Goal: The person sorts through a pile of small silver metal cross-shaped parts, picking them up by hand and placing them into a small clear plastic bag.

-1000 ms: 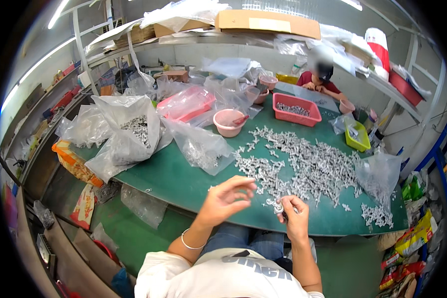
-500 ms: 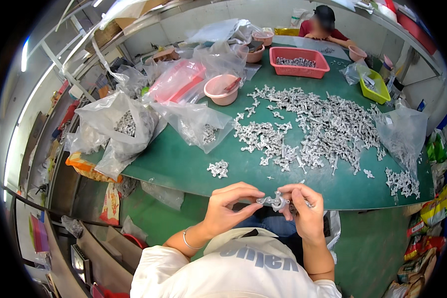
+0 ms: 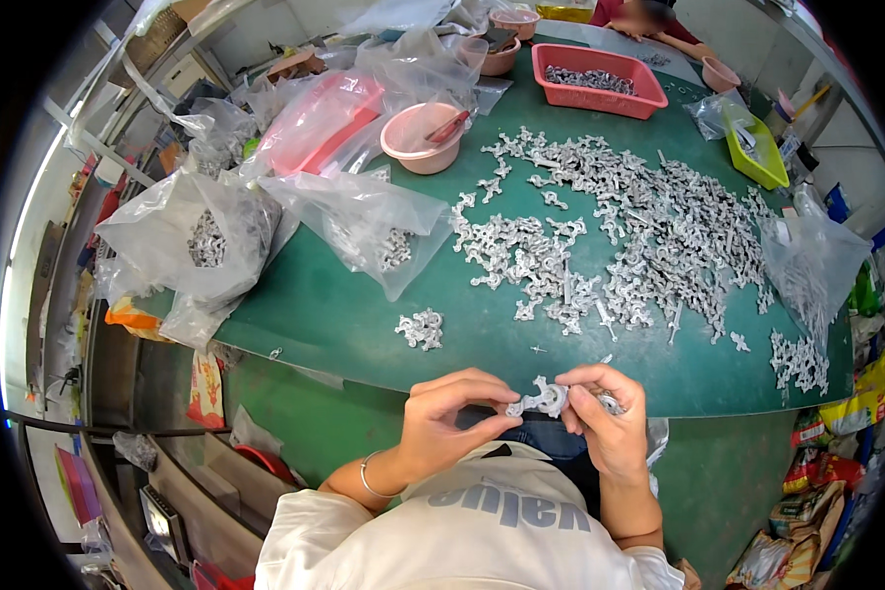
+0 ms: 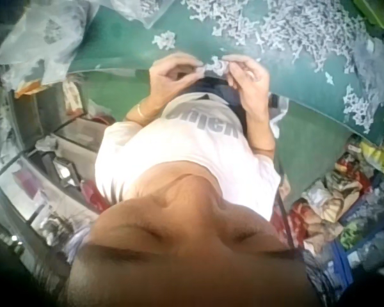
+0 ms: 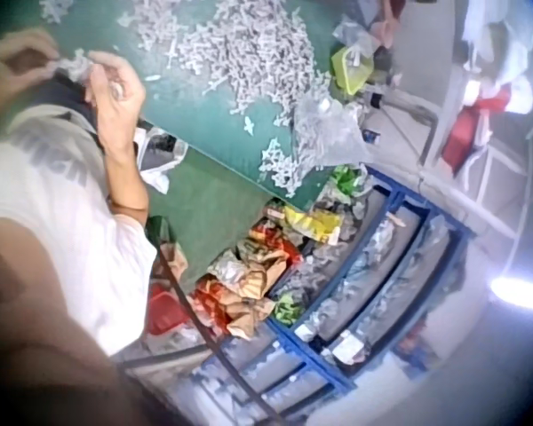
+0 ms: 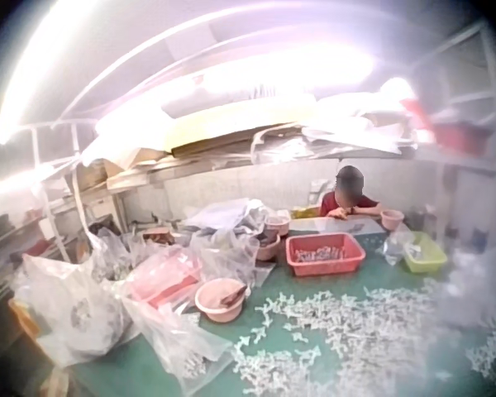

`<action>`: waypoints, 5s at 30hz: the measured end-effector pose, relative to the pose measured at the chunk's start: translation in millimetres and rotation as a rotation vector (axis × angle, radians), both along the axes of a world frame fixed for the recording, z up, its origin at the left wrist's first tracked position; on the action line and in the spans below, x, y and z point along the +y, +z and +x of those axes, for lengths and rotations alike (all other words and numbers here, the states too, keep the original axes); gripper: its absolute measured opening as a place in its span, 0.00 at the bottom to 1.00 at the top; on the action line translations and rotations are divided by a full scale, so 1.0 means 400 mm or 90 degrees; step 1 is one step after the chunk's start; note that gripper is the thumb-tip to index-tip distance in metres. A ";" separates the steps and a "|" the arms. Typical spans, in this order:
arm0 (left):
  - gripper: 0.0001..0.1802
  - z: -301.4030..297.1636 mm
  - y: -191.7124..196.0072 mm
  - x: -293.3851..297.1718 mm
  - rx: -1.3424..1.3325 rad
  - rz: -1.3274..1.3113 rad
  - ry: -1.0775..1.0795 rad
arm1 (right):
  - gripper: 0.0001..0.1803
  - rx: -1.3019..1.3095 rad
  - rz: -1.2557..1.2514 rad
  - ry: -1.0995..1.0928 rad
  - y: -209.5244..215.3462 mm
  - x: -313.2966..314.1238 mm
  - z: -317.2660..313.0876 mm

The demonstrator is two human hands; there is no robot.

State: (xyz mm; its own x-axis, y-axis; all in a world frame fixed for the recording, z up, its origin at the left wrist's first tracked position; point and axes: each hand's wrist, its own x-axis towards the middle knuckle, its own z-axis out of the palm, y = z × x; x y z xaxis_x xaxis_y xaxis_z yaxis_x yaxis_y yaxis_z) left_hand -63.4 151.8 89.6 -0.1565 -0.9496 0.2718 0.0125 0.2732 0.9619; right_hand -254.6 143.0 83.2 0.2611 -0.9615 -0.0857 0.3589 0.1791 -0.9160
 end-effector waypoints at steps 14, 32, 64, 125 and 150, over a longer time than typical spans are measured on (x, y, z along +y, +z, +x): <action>0.07 0.186 -0.302 -0.084 -0.510 -0.032 0.484 | 0.09 0.821 -0.274 -0.138 -0.284 -0.097 0.062; 0.21 -0.074 -0.284 -0.199 -0.548 -0.061 0.173 | 0.04 0.857 -0.219 -0.429 -0.253 -0.116 -0.140; 0.08 -0.071 -0.077 -0.080 0.160 0.269 -0.058 | 0.08 0.290 -0.141 -0.163 -0.061 -0.029 -0.031; 0.06 -0.048 -0.107 -0.058 0.245 0.385 -0.182 | 0.16 0.193 -0.112 -0.126 -0.074 -0.020 -0.030; 0.06 -0.066 -0.103 -0.044 0.241 0.428 -0.231 | 0.14 0.101 -0.037 -0.142 -0.071 -0.018 -0.029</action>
State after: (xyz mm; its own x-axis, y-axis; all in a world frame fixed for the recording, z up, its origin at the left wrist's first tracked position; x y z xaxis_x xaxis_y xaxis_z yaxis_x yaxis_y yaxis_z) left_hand -89.9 134.3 48.4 -0.4945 -0.8362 -0.2370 0.3422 -0.4380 0.8313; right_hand -266.1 135.9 54.7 0.0300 -0.9982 -0.0519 0.2346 0.0575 -0.9704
